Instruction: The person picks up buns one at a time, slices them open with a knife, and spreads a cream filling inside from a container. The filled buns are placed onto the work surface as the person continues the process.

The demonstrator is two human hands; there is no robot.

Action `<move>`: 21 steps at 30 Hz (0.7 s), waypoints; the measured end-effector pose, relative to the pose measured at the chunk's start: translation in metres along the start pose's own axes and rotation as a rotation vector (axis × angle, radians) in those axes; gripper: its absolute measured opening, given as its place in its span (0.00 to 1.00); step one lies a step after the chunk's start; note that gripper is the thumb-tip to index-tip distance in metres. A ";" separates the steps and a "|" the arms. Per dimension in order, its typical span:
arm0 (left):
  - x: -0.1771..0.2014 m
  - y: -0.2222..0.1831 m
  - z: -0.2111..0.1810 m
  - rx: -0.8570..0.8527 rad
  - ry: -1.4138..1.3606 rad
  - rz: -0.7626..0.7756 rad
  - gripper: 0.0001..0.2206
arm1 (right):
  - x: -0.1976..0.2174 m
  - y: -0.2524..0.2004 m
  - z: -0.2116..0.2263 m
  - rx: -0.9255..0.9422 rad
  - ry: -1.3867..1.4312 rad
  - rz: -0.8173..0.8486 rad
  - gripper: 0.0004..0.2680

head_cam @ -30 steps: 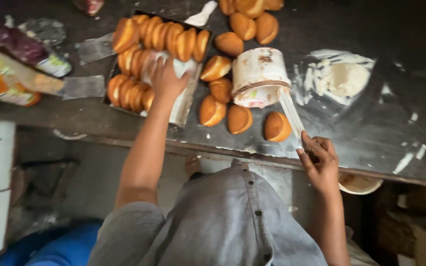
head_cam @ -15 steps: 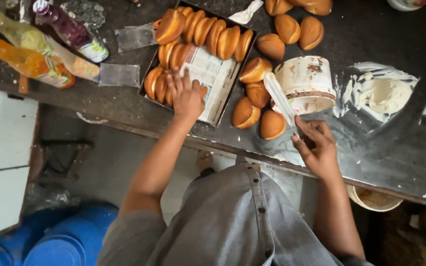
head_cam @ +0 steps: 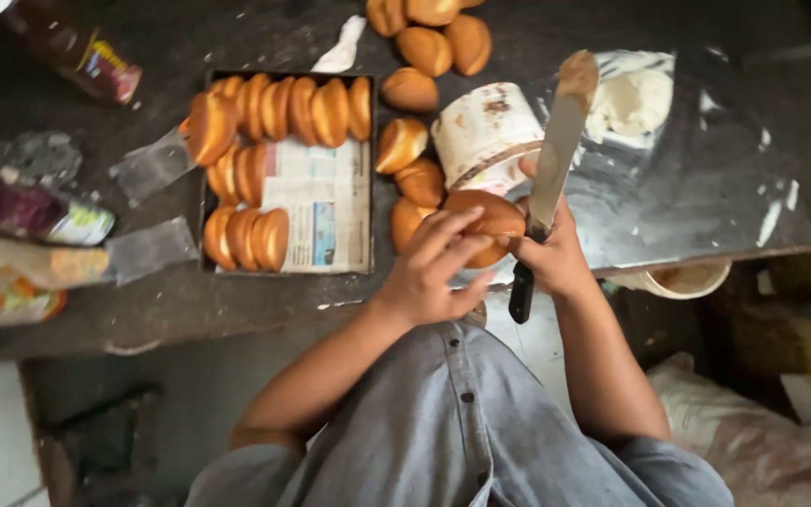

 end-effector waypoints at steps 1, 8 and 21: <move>0.004 0.006 -0.002 -0.021 0.087 0.022 0.22 | 0.006 -0.003 0.005 0.013 -0.049 -0.028 0.36; -0.051 -0.009 0.046 0.387 -0.390 0.329 0.31 | 0.008 -0.018 0.023 0.101 -0.269 0.098 0.38; -0.092 -0.089 0.118 1.188 -1.319 -0.274 0.31 | 0.162 -0.089 -0.057 -0.035 -0.501 -0.231 0.27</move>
Point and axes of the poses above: each hand's wrist, its own y-axis towards the middle knuckle, its own x-axis out of the back of the hand, z = x × y, the point moved 4 cm from there along y, towards the middle knuckle, and after that the axes turned 6 degrees about y, right-handed, at the moved point
